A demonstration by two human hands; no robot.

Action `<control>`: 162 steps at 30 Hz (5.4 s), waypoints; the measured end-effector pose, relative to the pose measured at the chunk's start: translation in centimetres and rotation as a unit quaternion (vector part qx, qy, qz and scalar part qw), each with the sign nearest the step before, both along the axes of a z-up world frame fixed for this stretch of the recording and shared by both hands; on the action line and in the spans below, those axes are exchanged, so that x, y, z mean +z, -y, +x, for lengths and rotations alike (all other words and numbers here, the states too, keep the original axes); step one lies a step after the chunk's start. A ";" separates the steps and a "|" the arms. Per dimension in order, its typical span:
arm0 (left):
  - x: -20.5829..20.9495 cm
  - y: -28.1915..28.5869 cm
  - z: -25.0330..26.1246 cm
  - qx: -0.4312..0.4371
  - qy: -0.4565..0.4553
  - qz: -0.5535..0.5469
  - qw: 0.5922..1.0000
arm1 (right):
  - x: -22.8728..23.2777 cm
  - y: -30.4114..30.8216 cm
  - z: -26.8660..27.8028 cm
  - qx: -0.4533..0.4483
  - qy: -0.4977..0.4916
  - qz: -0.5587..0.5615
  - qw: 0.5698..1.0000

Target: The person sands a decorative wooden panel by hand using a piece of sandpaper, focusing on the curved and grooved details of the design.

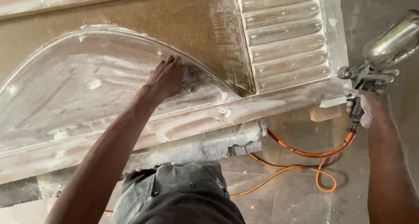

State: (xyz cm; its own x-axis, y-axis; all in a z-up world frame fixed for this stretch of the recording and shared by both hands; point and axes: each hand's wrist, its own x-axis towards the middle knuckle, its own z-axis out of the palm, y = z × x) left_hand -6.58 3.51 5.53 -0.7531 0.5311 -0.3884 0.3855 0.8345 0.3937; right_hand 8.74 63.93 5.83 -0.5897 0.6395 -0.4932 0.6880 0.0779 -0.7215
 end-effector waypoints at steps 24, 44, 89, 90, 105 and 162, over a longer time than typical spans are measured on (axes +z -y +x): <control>-9.1 -17.1 2.6 -0.152 -0.159 0.154 0.963 | 2.4 6.0 -2.5 0.061 -0.164 -0.196 0.965; -6.8 -11.4 -4.1 -0.100 -0.181 0.073 0.976 | 1.8 7.3 -16.1 0.129 -0.118 -0.090 0.980; -5.4 -8.2 -5.3 -0.093 -0.201 0.037 0.974 | -4.2 -6.9 -28.9 0.347 -0.088 0.117 0.926; -5.3 -8.1 -5.4 -0.094 -0.190 0.031 0.977 | -4.3 -6.8 -29.1 0.319 -0.083 0.080 0.941; -5.3 -8.2 -5.2 -0.092 -0.193 0.021 0.977 | -0.5 8.7 -31.5 0.137 -0.149 -0.085 0.976; -6.3 11.5 11.0 -0.030 -0.199 0.124 0.972 | 7.2 41.5 -4.3 0.504 0.100 -0.037 0.857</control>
State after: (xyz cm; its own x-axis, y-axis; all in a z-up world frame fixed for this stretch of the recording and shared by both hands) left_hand 4.44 -8.01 -0.74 -0.7826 0.6182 0.0734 0.5931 0.7045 0.3899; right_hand 4.39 22.39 12.99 -0.7230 -0.1828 -0.6662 0.4088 0.6642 -0.6258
